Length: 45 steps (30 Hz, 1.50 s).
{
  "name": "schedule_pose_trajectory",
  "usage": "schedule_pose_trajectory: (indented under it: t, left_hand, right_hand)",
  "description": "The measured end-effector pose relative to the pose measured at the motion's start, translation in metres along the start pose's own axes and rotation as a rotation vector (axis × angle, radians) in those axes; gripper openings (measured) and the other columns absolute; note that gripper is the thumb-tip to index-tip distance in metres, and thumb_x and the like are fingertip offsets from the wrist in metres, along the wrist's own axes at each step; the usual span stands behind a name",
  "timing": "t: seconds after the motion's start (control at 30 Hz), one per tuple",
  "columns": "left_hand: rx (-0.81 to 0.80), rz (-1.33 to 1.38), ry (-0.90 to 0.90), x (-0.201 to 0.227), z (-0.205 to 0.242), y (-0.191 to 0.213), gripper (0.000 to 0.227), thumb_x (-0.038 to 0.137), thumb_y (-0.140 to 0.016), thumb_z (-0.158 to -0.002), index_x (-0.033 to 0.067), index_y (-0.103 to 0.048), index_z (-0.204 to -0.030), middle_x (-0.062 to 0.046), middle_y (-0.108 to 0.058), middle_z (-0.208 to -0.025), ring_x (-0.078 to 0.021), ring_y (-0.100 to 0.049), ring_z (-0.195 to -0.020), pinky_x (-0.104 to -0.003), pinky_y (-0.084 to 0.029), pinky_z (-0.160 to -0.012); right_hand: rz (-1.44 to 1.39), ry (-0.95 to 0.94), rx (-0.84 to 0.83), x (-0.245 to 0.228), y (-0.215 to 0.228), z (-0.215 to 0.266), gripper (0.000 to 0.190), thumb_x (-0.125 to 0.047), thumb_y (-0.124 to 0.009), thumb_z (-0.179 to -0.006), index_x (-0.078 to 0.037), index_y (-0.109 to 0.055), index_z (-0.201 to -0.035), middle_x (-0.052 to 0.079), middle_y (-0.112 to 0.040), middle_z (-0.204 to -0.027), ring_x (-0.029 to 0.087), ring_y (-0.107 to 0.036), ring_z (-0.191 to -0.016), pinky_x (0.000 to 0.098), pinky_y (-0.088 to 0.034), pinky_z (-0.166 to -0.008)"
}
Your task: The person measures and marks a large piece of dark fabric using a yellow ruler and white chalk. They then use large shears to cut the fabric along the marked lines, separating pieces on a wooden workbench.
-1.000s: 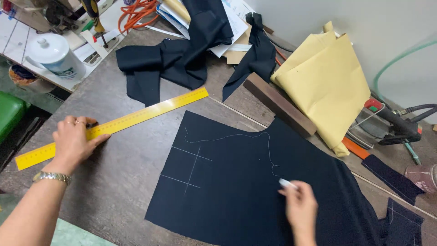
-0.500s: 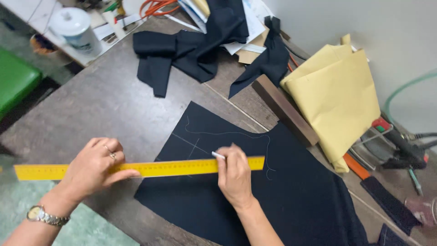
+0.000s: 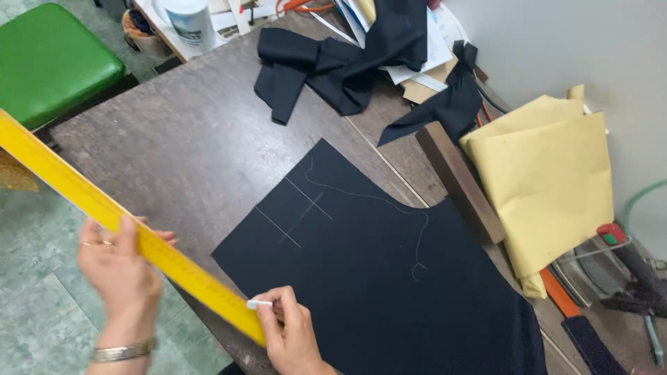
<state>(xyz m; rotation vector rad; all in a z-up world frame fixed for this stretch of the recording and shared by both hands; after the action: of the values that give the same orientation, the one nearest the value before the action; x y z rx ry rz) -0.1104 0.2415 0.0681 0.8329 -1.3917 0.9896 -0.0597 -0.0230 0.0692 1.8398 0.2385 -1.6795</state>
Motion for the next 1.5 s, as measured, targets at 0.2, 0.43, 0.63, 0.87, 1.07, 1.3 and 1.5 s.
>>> schedule_pose_trajectory:
  t: [0.2, 0.43, 0.63, 0.87, 1.07, 1.3, 1.5]
  left_hand:
    - [-0.146, -0.181, 0.148, 0.005, -0.048, 0.042, 0.016, 0.029, -0.053, -0.105, 0.0142, -0.047, -0.105, -0.003, -0.043, -0.056, -0.0151, -0.048, -0.039, -0.026, -0.038, -0.037]
    - [-0.573, -0.764, 0.046, -0.048, -0.004, 0.035, 0.036, 0.017, -0.057, -0.085, 0.0171, -0.059, -0.122, 0.000, -0.069, -0.105, -0.0180, -0.066, -0.077, -0.031, -0.048, -0.068]
    - [-0.688, -1.017, -0.086, -0.067, 0.026, 0.000, 0.044, 0.039, -0.054, -0.087, 0.0361, -0.054, -0.132, 0.007, -0.066, -0.113, -0.0156, -0.065, -0.102, -0.033, -0.051, -0.079]
    - [-0.656, -1.250, -0.240, -0.087, 0.021, -0.002, 0.049, 0.047, -0.050, -0.088, 0.0421, -0.048, -0.137, 0.009, -0.050, -0.086, -0.0134, -0.057, -0.051, -0.036, -0.046, -0.033]
    - [-0.704, -1.349, -0.252, -0.090, 0.019, -0.002, 0.052, 0.048, -0.046, -0.089, 0.0450, -0.042, -0.141, 0.007, -0.044, -0.080, -0.0139, -0.057, -0.047, -0.036, -0.047, -0.031]
    - [-0.703, -1.371, -0.236, -0.095, 0.018, -0.004, 0.052, 0.049, -0.046, -0.089, 0.0473, -0.042, -0.141, 0.008, -0.043, -0.078, -0.0125, -0.057, -0.050, -0.035, -0.048, -0.033]
    - [-0.676, -1.319, -0.168, -0.096, 0.015, 0.000, 0.050, 0.050, -0.048, -0.087, 0.0506, -0.045, -0.137, 0.010, -0.046, -0.078, -0.0107, -0.060, -0.056, -0.036, -0.050, -0.036]
  right_hand:
    - [-0.278, -0.164, 0.178, 0.042, 0.033, -0.046, 0.008, -0.015, -0.066, -0.087, -0.007, -0.064, -0.085, 0.008, -0.075, -0.074, 0.014, -0.075, -0.065, 0.0233, -0.057, -0.064]
    - [-0.202, -0.104, 0.235, 0.041, 0.073, -0.099, 0.013, -0.013, -0.067, -0.086, -0.003, -0.072, -0.093, 0.006, -0.066, -0.084, 0.015, -0.066, -0.063, 0.0231, -0.055, -0.065]
    - [-0.164, -0.089, 0.185, 0.050, 0.069, -0.124, 0.014, -0.010, -0.066, -0.087, -0.001, -0.072, -0.095, 0.007, -0.063, -0.087, 0.016, -0.065, -0.067, 0.0238, -0.058, -0.067]
    - [-0.117, -0.092, 0.113, 0.045, 0.044, -0.147, 0.006, -0.007, -0.067, -0.086, -0.003, -0.071, -0.086, 0.007, -0.064, -0.087, 0.015, -0.066, -0.076, 0.0244, -0.060, -0.072]
    - [-0.140, -0.117, 0.123, 0.041, 0.025, -0.161, 0.008, -0.008, -0.068, -0.084, -0.001, -0.071, -0.088, 0.007, -0.066, -0.082, 0.014, -0.066, -0.073, 0.0256, -0.064, -0.068]
    - [-0.060, -0.089, 0.094, 0.038, 0.009, -0.170, 0.008, -0.007, -0.067, -0.085, -0.002, -0.071, -0.090, 0.007, -0.067, -0.084, 0.014, -0.068, -0.072, 0.0232, -0.064, -0.069]
    - [-0.067, -0.112, 0.148, 0.055, 0.011, -0.170, 0.004, -0.005, -0.068, -0.084, -0.002, -0.070, -0.087, 0.006, -0.065, -0.083, 0.013, -0.065, -0.065, 0.0212, -0.058, -0.063]
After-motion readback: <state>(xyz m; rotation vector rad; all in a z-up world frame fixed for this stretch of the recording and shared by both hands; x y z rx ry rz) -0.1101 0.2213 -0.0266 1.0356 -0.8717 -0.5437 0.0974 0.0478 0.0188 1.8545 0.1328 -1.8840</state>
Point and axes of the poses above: each hand's wrist, its own z-axis away from the middle knuckle, its own y-axis out of the back of the hand, x = y × z, the point moved 9 cm from there along -z, towards the middle knuckle
